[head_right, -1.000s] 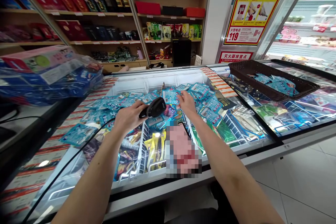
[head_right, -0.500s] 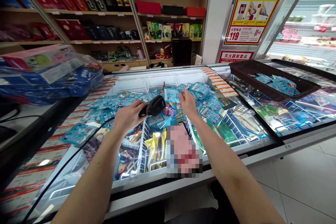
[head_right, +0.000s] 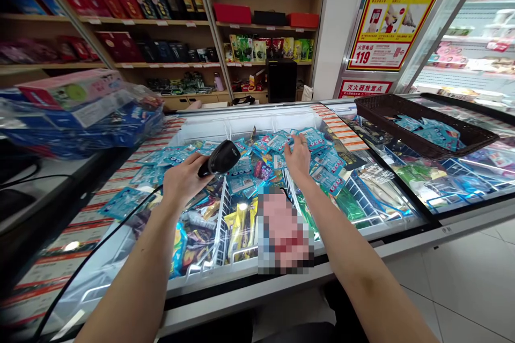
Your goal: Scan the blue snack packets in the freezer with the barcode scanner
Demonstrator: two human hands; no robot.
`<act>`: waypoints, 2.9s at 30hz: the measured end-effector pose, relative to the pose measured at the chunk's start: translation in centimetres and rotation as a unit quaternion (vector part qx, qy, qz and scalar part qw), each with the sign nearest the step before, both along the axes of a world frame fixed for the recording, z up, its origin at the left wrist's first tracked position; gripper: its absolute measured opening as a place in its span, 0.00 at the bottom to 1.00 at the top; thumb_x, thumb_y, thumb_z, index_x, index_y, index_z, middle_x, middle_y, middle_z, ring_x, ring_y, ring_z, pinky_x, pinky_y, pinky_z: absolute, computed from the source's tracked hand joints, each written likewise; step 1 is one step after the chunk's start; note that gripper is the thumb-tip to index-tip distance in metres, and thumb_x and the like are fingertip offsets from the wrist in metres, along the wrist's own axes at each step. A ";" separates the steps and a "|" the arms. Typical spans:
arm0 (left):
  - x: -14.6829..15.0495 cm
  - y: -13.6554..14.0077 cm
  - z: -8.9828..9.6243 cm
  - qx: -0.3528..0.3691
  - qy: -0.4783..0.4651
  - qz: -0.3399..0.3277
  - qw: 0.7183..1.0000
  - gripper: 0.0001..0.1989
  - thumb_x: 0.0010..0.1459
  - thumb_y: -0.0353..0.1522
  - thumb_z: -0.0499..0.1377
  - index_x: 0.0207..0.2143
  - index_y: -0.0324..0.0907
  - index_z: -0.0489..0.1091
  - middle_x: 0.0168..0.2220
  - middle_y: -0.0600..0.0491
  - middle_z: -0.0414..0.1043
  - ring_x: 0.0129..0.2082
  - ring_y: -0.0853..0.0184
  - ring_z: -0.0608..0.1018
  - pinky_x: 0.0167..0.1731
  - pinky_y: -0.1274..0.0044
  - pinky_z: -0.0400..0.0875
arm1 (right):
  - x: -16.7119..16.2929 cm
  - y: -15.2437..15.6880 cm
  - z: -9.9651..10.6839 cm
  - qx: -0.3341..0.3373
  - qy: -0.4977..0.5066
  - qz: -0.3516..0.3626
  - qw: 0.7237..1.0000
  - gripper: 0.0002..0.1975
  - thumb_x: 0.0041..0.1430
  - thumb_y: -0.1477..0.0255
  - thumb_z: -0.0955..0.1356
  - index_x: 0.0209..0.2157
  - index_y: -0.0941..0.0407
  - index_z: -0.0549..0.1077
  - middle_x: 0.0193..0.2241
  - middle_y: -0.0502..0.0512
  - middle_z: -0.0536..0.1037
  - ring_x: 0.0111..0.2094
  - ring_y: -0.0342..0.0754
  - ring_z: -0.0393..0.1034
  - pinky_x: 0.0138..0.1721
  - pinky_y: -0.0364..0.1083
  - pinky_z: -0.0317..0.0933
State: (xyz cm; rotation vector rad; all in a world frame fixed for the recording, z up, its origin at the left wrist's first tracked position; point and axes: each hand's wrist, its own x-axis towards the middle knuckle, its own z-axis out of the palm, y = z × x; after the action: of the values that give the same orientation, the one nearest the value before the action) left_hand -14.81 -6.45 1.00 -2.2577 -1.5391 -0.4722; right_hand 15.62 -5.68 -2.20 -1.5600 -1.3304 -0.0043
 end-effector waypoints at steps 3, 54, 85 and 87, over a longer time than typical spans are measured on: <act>-0.3 -0.1 0.2 0.008 -0.018 0.011 1.000 0.18 0.56 0.43 0.51 0.47 0.49 0.67 0.45 0.53 0.70 0.37 0.63 0.74 0.22 0.75 0.56 | -0.9 -0.6 0.4 -0.004 -0.094 0.047 0.994 0.16 0.59 0.66 0.62 0.47 0.55 0.71 0.51 0.60 0.68 0.45 0.52 0.66 0.46 0.50 0.61; 0.9 -0.7 1.0 -0.058 0.056 -0.109 0.991 0.19 0.55 0.42 0.51 0.48 0.48 0.66 0.41 0.53 0.73 0.35 0.62 0.76 0.25 0.76 0.61 | -1.9 0.4 -1.1 -0.020 -0.003 0.155 0.988 0.15 0.59 0.71 0.59 0.46 0.54 0.67 0.29 0.51 0.71 0.29 0.46 0.66 0.36 0.46 0.62; 0.8 -0.8 0.4 -0.052 0.052 -0.077 0.994 0.19 0.55 0.41 0.50 0.48 0.47 0.66 0.42 0.50 0.73 0.35 0.61 0.76 0.26 0.76 0.62 | -1.2 -0.2 -0.5 0.020 -0.041 0.103 0.994 0.16 0.62 0.69 0.56 0.46 0.55 0.68 0.42 0.56 0.74 0.42 0.50 0.67 0.45 0.48 0.61; 0.7 -0.9 0.4 -0.050 0.050 -0.071 0.995 0.19 0.55 0.41 0.50 0.47 0.47 0.66 0.42 0.50 0.73 0.35 0.61 0.76 0.25 0.76 0.62 | -1.0 0.0 -0.8 0.017 -0.037 0.099 0.994 0.16 0.62 0.68 0.56 0.46 0.56 0.68 0.42 0.57 0.74 0.40 0.49 0.68 0.44 0.48 0.62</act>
State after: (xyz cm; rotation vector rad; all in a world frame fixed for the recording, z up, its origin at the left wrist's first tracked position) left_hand -14.08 -7.32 1.41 -2.4387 -1.3887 -0.3212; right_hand 14.63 -5.66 -3.00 -1.4054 -1.5327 0.0392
